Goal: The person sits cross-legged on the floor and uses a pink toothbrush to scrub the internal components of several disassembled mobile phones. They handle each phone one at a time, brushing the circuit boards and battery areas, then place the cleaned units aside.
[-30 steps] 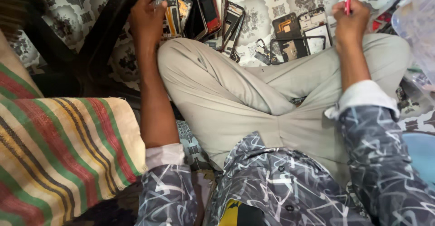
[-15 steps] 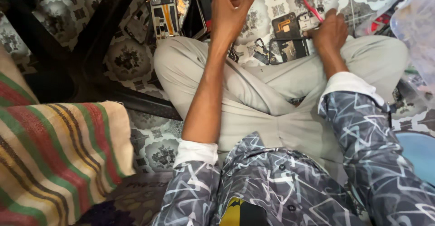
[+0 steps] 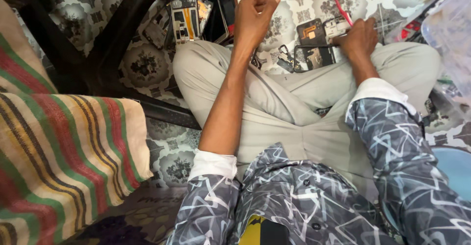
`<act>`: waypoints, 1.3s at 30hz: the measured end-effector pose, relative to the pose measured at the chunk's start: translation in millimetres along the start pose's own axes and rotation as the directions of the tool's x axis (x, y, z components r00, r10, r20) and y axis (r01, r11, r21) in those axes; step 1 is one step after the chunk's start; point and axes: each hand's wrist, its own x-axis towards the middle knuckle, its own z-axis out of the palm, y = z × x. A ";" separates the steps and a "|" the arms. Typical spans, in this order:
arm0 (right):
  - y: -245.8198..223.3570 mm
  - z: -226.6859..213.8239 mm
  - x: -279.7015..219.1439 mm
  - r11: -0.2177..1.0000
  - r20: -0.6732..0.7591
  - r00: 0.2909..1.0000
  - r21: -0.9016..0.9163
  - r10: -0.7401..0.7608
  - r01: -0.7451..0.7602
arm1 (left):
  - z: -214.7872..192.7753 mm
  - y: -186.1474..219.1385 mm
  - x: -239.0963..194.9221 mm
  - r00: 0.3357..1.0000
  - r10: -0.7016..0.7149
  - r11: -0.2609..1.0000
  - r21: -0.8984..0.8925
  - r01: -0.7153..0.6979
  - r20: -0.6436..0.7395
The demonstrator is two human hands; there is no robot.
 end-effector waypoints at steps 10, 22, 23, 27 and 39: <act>42.7 26.0 44.7 0.923 0.022 0.999 0.383 0.026 -0.032 | 3.8 -11.1 2.3 1.000 -0.018 1.000 -0.024 0.018 0.007; 2.4 -84.6 43.0 0.176 -0.024 1.000 0.984 -0.007 0.025 | 31.3 -9.2 -3.3 0.962 -0.054 0.986 -0.139 0.093 0.266; -13.2 -92.0 28.9 0.125 0.028 0.999 0.992 -0.021 -0.025 | 34.8 -8.7 -5.8 0.946 -0.034 0.985 -0.149 0.087 0.324; -60.9 -96.4 -24.0 0.009 0.116 0.984 0.993 -0.136 -0.116 | 47.1 -6.9 -20.3 0.785 -0.180 0.923 -0.173 0.343 0.593; -70.4 -106.6 -35.1 -0.184 -0.018 0.995 0.983 -0.099 0.000 | 70.1 6.4 -31.8 0.560 -0.024 0.590 -0.441 0.677 0.828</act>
